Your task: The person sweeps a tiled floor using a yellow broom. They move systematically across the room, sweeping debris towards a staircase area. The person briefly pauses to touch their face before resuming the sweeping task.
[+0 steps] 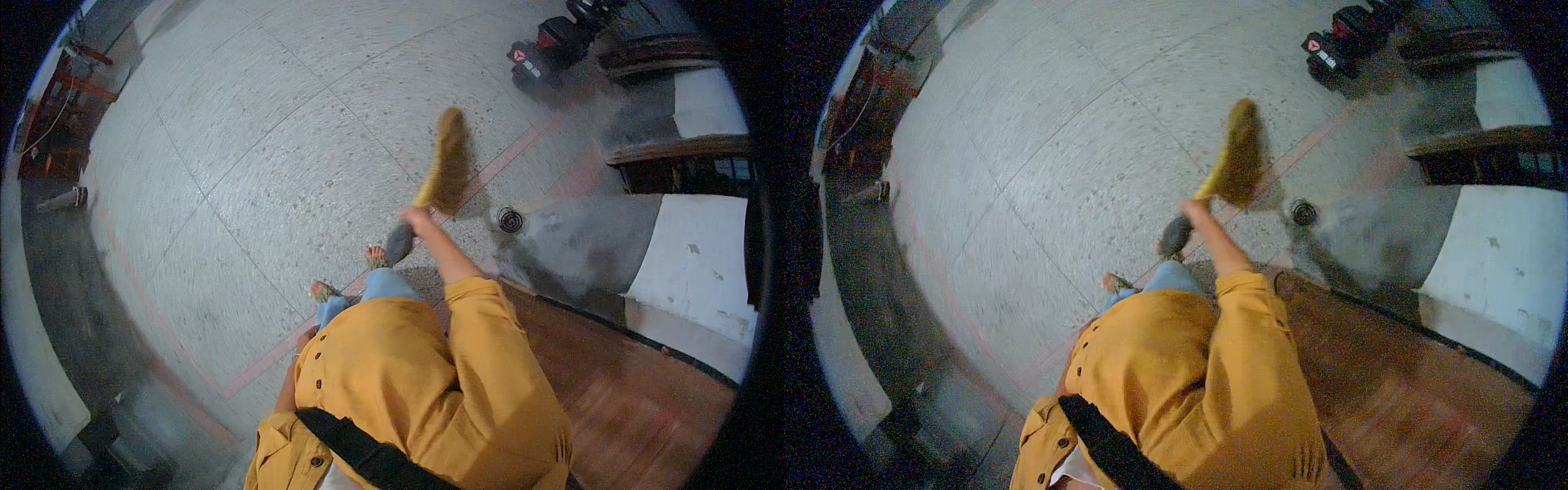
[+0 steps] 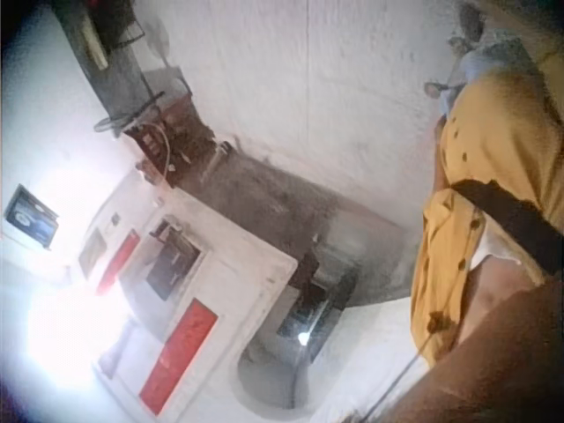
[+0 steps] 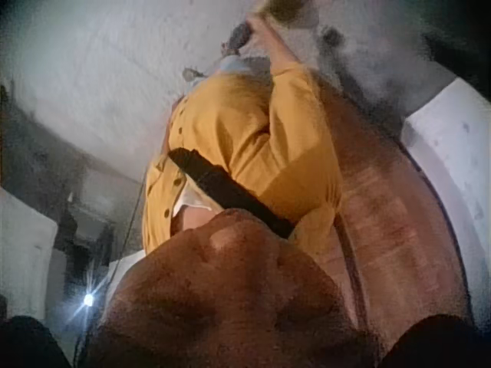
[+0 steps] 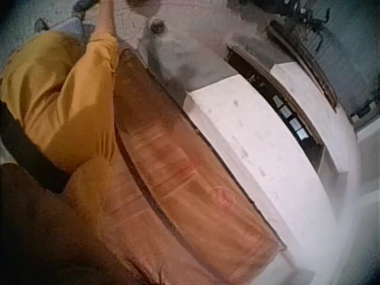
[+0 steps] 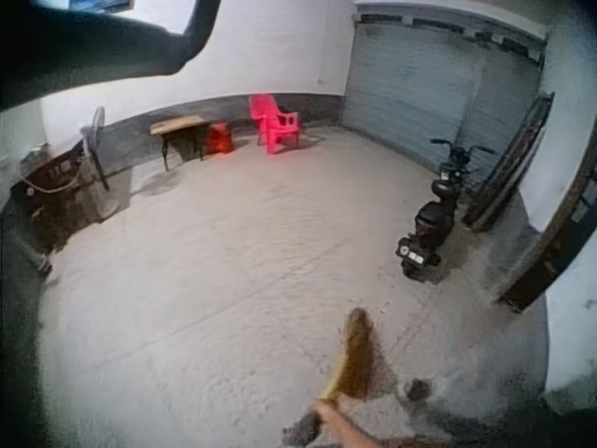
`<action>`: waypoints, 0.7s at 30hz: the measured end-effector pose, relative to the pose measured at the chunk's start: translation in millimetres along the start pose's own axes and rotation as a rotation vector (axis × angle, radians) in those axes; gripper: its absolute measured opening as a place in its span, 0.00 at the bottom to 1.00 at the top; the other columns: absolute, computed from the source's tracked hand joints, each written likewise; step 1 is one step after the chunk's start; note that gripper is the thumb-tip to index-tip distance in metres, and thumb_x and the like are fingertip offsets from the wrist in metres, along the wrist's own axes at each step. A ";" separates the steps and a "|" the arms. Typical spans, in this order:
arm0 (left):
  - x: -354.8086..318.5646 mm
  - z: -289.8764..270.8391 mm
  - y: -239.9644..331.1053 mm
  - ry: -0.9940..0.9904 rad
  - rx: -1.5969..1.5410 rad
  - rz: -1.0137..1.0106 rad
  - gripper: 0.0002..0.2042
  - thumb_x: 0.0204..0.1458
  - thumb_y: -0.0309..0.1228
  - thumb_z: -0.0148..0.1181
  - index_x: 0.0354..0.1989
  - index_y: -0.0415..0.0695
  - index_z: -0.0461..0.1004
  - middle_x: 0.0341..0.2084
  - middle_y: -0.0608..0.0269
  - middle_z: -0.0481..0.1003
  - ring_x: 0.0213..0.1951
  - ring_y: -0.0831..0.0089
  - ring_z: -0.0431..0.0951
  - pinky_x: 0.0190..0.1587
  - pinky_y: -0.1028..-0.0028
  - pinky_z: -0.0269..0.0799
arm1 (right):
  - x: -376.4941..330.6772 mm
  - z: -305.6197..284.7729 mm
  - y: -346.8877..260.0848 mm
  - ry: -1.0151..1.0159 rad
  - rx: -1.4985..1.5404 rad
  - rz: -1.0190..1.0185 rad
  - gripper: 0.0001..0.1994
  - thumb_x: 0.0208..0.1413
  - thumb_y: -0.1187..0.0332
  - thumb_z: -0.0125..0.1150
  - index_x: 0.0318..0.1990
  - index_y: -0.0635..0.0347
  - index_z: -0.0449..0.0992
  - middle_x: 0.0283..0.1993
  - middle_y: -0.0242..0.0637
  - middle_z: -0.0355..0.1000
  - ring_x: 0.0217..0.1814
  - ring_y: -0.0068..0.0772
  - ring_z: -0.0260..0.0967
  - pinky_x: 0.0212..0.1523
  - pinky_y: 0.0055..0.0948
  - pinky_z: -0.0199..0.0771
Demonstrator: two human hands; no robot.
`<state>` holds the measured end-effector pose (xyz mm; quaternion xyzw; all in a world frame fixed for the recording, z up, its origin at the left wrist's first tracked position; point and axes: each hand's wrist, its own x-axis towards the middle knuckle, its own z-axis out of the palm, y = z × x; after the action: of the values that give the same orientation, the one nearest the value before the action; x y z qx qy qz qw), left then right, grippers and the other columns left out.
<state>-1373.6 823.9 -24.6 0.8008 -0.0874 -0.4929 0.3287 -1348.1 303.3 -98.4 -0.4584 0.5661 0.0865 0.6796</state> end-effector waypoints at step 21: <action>-58.7 -109.3 -9.0 0.001 0.120 0.071 0.15 0.48 0.31 0.50 0.45 0.46 0.70 0.37 0.53 0.73 0.37 0.60 0.74 0.41 0.67 0.69 | -280.5 189.6 -32.3 -0.544 -0.138 -0.197 0.31 0.39 0.76 0.58 0.54 0.58 0.53 0.33 0.37 0.66 0.29 0.29 0.67 0.25 0.29 0.72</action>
<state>-1312.0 906.2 45.4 0.8158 -0.1449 -0.4745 0.2973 -1293.2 534.4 145.0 -0.5162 0.3087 0.1782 0.7788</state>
